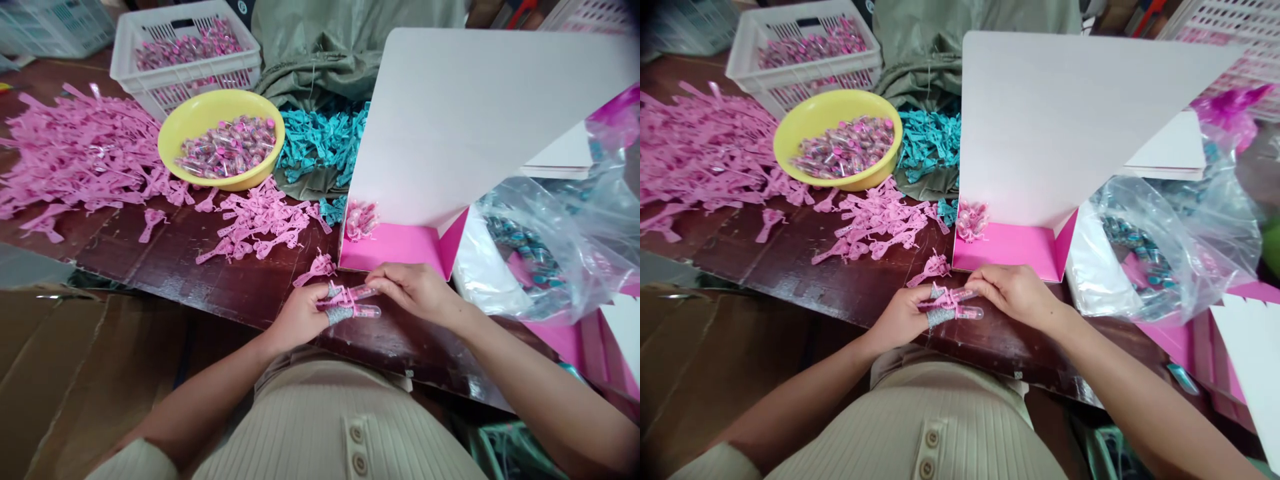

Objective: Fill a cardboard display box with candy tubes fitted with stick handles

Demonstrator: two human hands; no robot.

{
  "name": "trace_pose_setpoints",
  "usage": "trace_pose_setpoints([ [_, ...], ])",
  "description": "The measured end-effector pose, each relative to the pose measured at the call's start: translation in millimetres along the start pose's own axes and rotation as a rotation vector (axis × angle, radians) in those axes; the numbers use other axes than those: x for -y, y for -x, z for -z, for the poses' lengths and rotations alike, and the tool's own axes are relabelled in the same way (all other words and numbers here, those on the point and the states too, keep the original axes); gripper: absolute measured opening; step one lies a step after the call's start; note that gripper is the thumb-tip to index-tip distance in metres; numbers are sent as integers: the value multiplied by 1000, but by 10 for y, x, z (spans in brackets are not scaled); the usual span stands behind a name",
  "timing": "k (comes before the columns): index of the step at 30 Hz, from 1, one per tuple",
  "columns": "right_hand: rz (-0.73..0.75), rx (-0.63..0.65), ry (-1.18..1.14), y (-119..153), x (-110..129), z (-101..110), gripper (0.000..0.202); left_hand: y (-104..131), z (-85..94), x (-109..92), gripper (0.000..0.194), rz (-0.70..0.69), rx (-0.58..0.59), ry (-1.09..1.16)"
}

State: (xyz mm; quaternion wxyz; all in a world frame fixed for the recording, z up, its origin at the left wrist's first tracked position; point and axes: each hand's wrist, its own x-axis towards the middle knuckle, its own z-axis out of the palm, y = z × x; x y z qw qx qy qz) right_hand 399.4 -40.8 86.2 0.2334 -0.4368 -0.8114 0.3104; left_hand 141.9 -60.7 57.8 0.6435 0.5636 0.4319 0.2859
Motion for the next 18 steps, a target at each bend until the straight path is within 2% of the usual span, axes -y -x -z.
trace_pose_setpoints([
  [3,20,-10,44,25,16,110,40,-18,-26,8,31,172,88,207],
  [5,124,36,48,34,55,193,66,-60,-57,-2,33,303,144,383],
  [6,192,87,38,32,78,225,72,-89,-79,-13,35,348,183,450],
  [7,253,150,19,26,97,251,72,-122,-100,-25,37,372,232,489],
  [9,291,227,-34,8,105,290,55,-195,-119,-44,39,341,283,448],
  [10,256,215,-49,-3,86,311,45,-231,-105,-44,40,271,235,367],
  [11,194,161,-35,-19,50,334,38,-268,-72,-32,40,167,126,246],
  [13,62,-1,87,-75,-55,382,34,-339,43,35,39,-69,-217,-111],
  [14,17,-58,179,-121,-112,401,34,-374,110,91,44,-156,-382,-321],
  [15,-14,-73,275,-182,-160,413,35,-407,172,159,54,-202,-497,-523],
  [16,-34,-48,359,-255,-193,416,36,-436,223,234,65,-208,-550,-699],
  [18,-62,83,465,-425,-206,404,34,-479,279,384,70,-162,-521,-923],
])
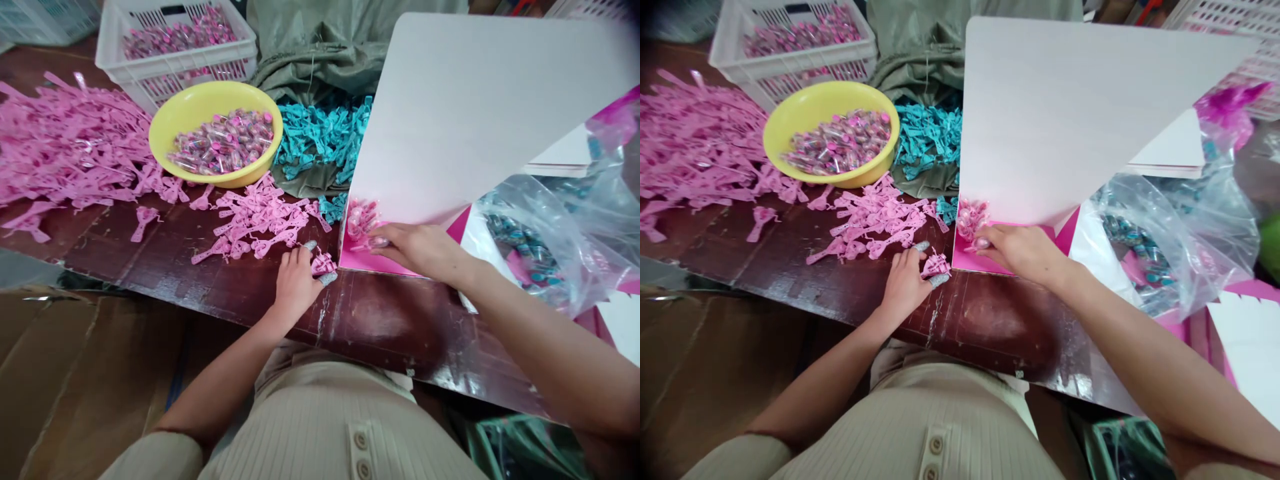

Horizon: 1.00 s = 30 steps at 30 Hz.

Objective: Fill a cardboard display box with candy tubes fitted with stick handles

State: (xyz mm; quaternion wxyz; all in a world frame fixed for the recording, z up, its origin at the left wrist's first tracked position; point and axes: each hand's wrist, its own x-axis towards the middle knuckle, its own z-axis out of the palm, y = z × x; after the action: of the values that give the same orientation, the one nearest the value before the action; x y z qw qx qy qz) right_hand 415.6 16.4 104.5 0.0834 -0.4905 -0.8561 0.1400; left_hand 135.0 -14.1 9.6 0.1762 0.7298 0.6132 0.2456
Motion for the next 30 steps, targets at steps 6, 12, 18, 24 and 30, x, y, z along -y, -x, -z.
trace_pose_setpoints([
  [6,87,307,151,-384,206,71,29,80,-96,100,40,27,83,-20],
  [12,-60,176,416,-419,349,27,40,85,39,201,30,36,61,309],
  [18,36,25,457,-321,354,-161,37,95,54,261,35,152,126,774],
  [24,193,-227,408,-458,484,40,44,148,419,341,34,278,136,1002],
  [30,380,-125,191,-2109,1054,-38,38,187,555,526,44,373,74,1026],
])
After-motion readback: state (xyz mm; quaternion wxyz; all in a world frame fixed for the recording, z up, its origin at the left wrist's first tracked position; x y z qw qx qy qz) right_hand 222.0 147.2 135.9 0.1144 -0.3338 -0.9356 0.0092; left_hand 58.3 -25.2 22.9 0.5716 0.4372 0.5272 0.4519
